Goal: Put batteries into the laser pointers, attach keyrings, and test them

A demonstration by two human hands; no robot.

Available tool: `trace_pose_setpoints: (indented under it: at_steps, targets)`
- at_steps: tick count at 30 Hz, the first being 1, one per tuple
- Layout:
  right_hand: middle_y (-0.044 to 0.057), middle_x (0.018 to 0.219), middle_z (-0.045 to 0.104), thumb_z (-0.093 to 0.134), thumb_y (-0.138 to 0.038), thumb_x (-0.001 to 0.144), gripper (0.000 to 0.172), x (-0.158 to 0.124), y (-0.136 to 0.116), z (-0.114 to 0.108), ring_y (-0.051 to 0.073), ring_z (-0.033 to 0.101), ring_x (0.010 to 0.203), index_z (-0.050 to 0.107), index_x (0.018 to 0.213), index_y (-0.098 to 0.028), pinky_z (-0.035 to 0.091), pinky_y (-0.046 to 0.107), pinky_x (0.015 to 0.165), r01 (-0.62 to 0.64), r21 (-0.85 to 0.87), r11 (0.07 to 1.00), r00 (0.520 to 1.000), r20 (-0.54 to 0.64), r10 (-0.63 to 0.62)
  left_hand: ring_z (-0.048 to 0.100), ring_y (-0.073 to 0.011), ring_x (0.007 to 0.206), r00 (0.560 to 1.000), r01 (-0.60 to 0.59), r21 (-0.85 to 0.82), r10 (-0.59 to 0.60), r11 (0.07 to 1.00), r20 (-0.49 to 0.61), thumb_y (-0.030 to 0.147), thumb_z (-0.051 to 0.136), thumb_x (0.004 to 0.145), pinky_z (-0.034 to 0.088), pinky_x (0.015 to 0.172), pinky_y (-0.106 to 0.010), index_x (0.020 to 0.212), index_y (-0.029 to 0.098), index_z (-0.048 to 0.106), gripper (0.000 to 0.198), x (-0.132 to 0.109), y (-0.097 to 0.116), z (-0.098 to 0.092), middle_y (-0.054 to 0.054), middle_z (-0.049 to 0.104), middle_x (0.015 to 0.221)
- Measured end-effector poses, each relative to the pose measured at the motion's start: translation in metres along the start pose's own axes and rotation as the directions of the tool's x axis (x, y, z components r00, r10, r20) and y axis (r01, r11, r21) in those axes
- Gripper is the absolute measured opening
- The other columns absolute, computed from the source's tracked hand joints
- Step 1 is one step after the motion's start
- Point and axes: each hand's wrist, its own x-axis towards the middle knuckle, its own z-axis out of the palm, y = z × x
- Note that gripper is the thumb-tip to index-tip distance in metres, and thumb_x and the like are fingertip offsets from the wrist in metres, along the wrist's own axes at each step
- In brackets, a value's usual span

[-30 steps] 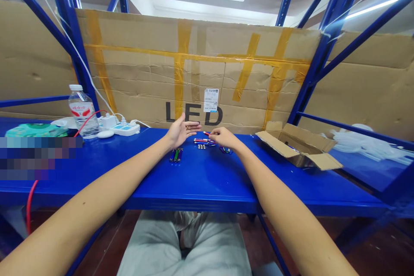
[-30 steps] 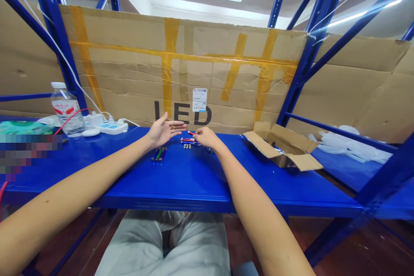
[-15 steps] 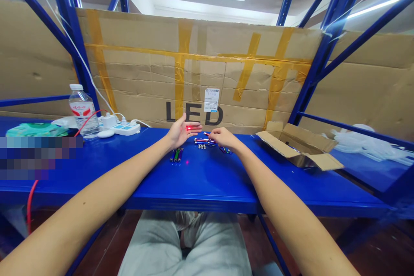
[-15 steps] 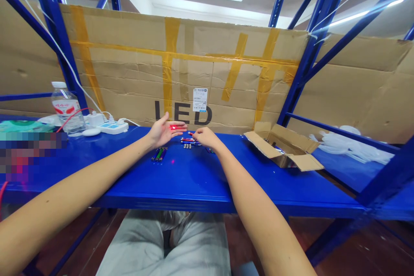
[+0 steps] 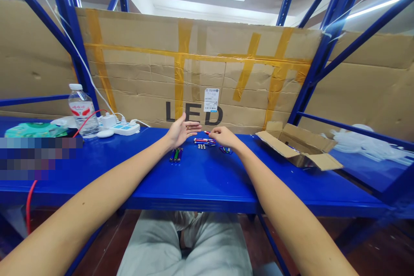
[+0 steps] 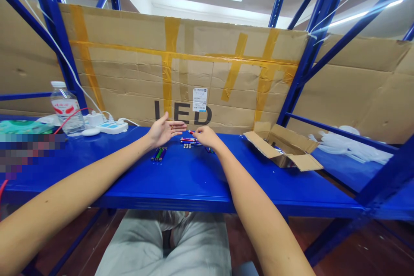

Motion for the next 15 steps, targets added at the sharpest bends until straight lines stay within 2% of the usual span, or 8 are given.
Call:
trace_pose_setpoints:
  at_steps: [7, 10, 12, 14, 15]
  targets:
    - [0.001, 0.063, 0.060, 0.058, -0.031, 0.079, 0.021, 0.000, -0.001, -0.001, 0.014, 0.049, 0.064, 0.069, 0.073, -0.015, 0.035, 0.025, 0.061, 0.011, -0.002, 1.000, 1.000, 0.002, -0.011, 0.059, -0.0328, 0.119, 1.000, -0.022, 0.038, 0.022, 0.999, 0.010, 0.074, 0.032, 0.088, 0.046, 0.099, -0.043, 0.102, 0.011, 0.070, 0.075, 0.001, 0.000, 0.001, -0.020, 0.069, 0.117]
    - [0.000, 0.061, 0.057, 0.058, -0.031, 0.079, 0.020, -0.001, -0.001, 0.000, 0.013, 0.047, 0.061, 0.068, 0.073, -0.015, 0.034, 0.025, 0.059, 0.025, 0.021, 0.999, 0.999, 0.021, -0.026, 0.062, -0.0317, 0.111, 0.994, -0.099, 0.192, 0.105, 0.976, -0.024, 0.068, 0.046, 0.086, 0.045, 0.098, -0.045, 0.101, 0.012, 0.070, 0.063, -0.001, -0.002, 0.005, -0.018, 0.070, 0.111]
    - [-0.002, 0.059, 0.053, 0.058, -0.034, 0.081, 0.023, -0.002, -0.001, 0.000, 0.012, 0.044, 0.057, 0.068, 0.076, -0.015, 0.033, 0.025, 0.057, 0.049, 0.063, 0.997, 0.997, 0.060, -0.052, 0.063, -0.0292, 0.103, 0.973, -0.197, 0.432, 0.229, 0.880, -0.022, 0.054, 0.063, 0.080, 0.044, 0.097, -0.045, 0.102, 0.015, 0.071, 0.046, -0.005, -0.004, 0.011, -0.015, 0.070, 0.108]
    - [-0.003, 0.058, 0.051, 0.057, -0.040, 0.083, 0.028, -0.004, -0.001, 0.001, 0.011, 0.043, 0.055, 0.068, 0.079, -0.014, 0.033, 0.025, 0.054, 0.070, 0.121, 0.990, 0.989, 0.119, -0.085, 0.061, -0.0264, 0.097, 0.940, -0.302, 0.640, 0.333, 0.706, 0.076, 0.040, 0.072, 0.075, 0.043, 0.095, -0.044, 0.104, 0.019, 0.071, 0.035, -0.009, -0.005, 0.018, -0.011, 0.069, 0.106]
    - [-0.003, 0.058, 0.050, 0.058, -0.042, 0.083, 0.031, -0.004, 0.000, 0.001, 0.011, 0.043, 0.055, 0.068, 0.081, -0.014, 0.033, 0.024, 0.053, 0.079, 0.151, 0.985, 0.984, 0.144, -0.101, 0.060, -0.0254, 0.094, 0.927, -0.343, 0.692, 0.350, 0.636, 0.138, 0.036, 0.071, 0.076, 0.043, 0.094, -0.043, 0.102, 0.021, 0.072, 0.030, -0.010, -0.005, 0.022, -0.010, 0.069, 0.103]
